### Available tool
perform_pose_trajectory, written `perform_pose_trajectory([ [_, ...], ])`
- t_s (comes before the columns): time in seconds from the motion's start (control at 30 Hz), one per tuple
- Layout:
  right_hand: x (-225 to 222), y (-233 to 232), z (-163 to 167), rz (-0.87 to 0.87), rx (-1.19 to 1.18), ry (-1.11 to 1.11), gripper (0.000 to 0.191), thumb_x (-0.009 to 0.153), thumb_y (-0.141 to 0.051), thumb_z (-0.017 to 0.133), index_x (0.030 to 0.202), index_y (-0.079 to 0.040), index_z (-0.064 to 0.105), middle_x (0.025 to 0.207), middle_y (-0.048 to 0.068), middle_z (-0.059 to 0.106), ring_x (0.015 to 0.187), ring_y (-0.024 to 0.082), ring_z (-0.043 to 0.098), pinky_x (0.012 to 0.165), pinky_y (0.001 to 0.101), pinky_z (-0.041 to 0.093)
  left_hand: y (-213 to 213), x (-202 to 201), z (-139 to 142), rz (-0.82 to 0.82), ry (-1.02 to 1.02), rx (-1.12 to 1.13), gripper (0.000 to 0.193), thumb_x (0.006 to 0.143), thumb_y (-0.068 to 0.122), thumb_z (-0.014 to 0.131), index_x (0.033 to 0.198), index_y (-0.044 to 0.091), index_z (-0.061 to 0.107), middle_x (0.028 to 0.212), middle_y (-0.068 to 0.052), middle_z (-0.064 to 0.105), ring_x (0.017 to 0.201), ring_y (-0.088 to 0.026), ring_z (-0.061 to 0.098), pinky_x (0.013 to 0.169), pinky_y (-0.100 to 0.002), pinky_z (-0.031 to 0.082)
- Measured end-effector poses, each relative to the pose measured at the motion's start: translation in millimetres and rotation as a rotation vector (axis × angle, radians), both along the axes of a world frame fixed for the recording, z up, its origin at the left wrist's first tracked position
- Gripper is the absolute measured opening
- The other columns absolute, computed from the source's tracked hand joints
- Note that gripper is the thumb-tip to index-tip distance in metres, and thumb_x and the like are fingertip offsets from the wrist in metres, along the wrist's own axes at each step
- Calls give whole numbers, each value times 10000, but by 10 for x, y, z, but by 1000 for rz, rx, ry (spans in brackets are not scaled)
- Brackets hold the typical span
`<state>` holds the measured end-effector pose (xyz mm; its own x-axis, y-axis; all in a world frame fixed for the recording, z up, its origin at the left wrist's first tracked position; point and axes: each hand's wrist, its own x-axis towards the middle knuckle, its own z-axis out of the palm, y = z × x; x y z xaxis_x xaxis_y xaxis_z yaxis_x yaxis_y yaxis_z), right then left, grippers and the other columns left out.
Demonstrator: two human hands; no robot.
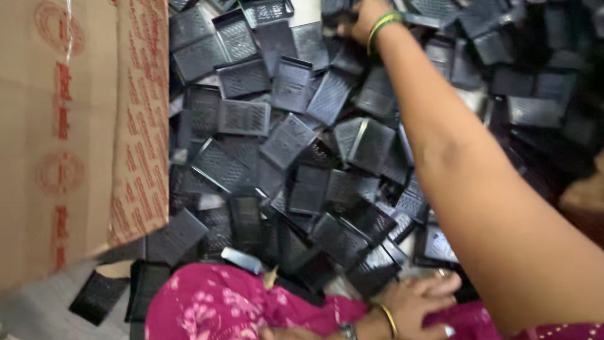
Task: The person sits cross-legged on the floor and repeatedly picks up small black plastic trays from a pile, turns them over, and places them into a cardboard box. The action is continuous and repetitive, with no other tools or objects involved.
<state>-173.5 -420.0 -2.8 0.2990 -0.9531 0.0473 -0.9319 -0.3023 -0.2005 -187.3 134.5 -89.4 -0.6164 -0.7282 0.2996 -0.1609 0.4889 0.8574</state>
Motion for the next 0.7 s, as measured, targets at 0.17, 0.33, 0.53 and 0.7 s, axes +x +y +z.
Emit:
perform_pose_trajectory([
  [0.17,-105,1008,176,-34,212,284,643,786,-608,838,1140,-76,766,1196,227,702,1116,406,655,961,524,512,-302,45,-78,-64,132,0,618,864,475,711,1355,107,637,1672,-119,393,1510,-343,442,1178,-468,444],
  [0.33,-398,2114,334,16,228,193,604,678,-529,858,1127,-139,759,1238,141,671,1179,375,592,975,646,393,-760,83,-39,-246,109,151,800,898,322,674,1608,98,382,1412,-182,581,1255,-358,595,1095,-401,498],
  [0.53,-879,3207,151,-16,341,257,417,902,-452,715,1241,-208,719,1311,137,610,1280,374,521,1006,567,421,-764,429,62,-69,-138,188,412,895,399,680,1178,108,750,1030,-152,755,937,-331,729,857,-431,579],
  [0.7,-1346,3897,28,-169,-60,-303,438,985,-225,700,1391,-70,641,1270,181,671,1166,416,623,1091,485,474,-732,933,288,361,35,306,320,915,307,712,1147,90,755,1074,-125,781,971,-245,769,866,-356,594],
])
